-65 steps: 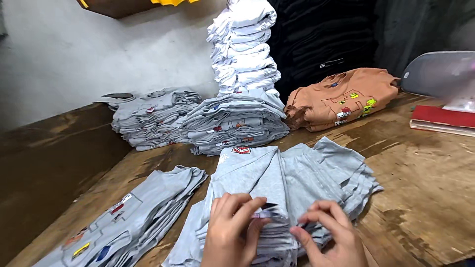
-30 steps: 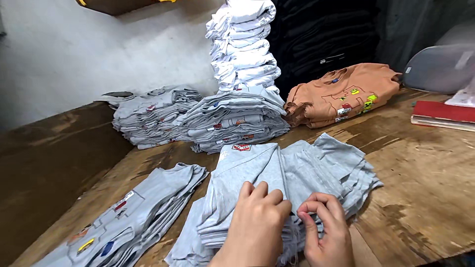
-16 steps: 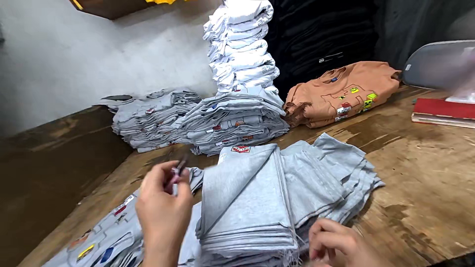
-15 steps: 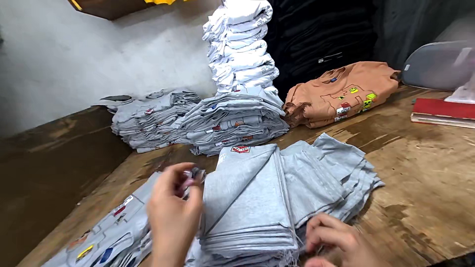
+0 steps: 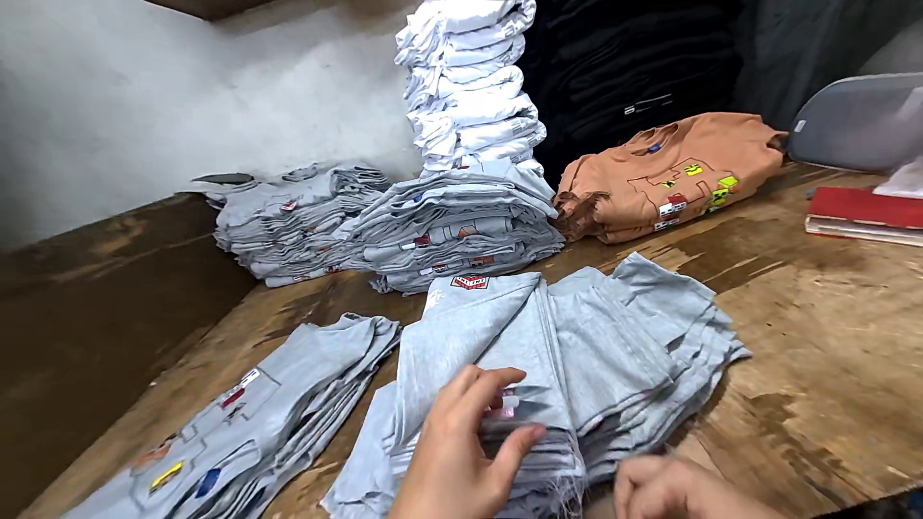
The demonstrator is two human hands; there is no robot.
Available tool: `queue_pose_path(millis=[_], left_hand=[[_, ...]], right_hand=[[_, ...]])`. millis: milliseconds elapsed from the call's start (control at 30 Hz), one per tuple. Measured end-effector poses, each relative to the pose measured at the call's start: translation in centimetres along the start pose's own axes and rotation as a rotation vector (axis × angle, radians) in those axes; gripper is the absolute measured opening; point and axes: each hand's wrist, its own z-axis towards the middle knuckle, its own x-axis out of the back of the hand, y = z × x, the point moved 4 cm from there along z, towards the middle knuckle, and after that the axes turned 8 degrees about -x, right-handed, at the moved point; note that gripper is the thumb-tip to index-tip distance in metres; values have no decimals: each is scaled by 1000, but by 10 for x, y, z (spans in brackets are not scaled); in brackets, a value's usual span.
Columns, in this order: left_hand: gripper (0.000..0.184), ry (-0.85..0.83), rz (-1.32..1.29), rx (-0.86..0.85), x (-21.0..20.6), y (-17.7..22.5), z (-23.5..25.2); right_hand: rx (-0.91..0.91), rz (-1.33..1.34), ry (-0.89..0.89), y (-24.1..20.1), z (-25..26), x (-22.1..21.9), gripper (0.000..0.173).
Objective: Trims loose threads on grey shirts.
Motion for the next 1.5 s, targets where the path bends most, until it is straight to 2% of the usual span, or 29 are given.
queue_pose_path(millis=[33,67,133,200,233,267,300,333,400,433,467,500,533,567,600,633,700,767,833,867,933,1000,1133,1233,1267,1367,1400,1467,1500], left_hand=[[37,-40,-8,-10,-3,0,1],[26,-68,-22,-18,-6,0,1],[21,-94,-81,-29,-10,0,2],[19,-80,-144,-18,-10,-1,3],[19,-72,-168,-15,-10,-2,4],[19,-62,-185,-15,-10,-3,5],[19,-46,-192,-13,-10,-4,6],[19,-21,-189,-2,-9,-6,8],[17,22,-185,48,-9,-10,13],[15,34,-214,78,-10,-12,16],[14,35,-252,115,-12,-15,17],[15,34,-285,148,-14,-17,19],[16,32,-314,173,-15,-19,20],[17,25,-340,188,-16,-21,19],[19,13,-361,193,-16,-21,18],[21,-1,-382,193,-17,-19,17],[24,-9,-394,176,-17,-16,17],[23,-7,-401,179,-17,-16,17],[22,-19,-427,198,-19,-16,18],[22,-22,-440,197,-19,-16,19],[26,4,-430,151,-16,-12,17],[38,65,-258,-8,-6,-6,11],[16,183,263,-328,2,17,-2],[19,179,402,-459,-12,24,-4],[18,181,422,-472,-14,24,-5],[14,206,475,-432,-7,23,-6],[14,221,483,-417,-5,24,-7],[15,231,489,-413,-5,27,-9],[17,228,492,-422,-6,29,-9]], right_hand=[[-68,-114,-5,-2,-3,-3,21],[-126,-188,84,-6,-4,-6,23],[-123,-246,451,-21,5,-14,35],[-2,-227,786,-33,26,-25,45],[86,-187,895,-33,38,-30,41],[189,-108,966,-27,51,-34,28],[280,23,989,-19,64,-35,16],[329,210,959,-12,75,-35,12],[297,511,868,-2,90,-28,15],[276,548,811,0,93,-26,17],[282,480,760,0,93,-25,27],[293,317,753,-2,92,-25,44],[296,94,804,-4,86,-27,50],[314,-128,895,-6,77,-29,36],[362,-251,1001,-8,67,-31,17],[408,-283,1073,-9,56,-30,7],[415,-178,1097,-10,41,-25,9],[363,-132,1031,-11,42,-24,20],[333,-243,1000,-12,54,-29,38],[347,-303,1021,-11,60,-33,36],[437,-336,1101,-8,63,-37,13],[489,-316,1089,-10,53,-37,8],[496,-343,1071,-8,42,-43,7],[470,-361,1085,-8,44,-49,6],[427,-329,1113,-9,43,-49,7],[193,-251,1127,-8,40,-39,36],[127,-237,1102,-7,41,-35,37],[91,-191,1057,-4,42,-33,17],[116,-169,1037,-5,41,-34,15]])
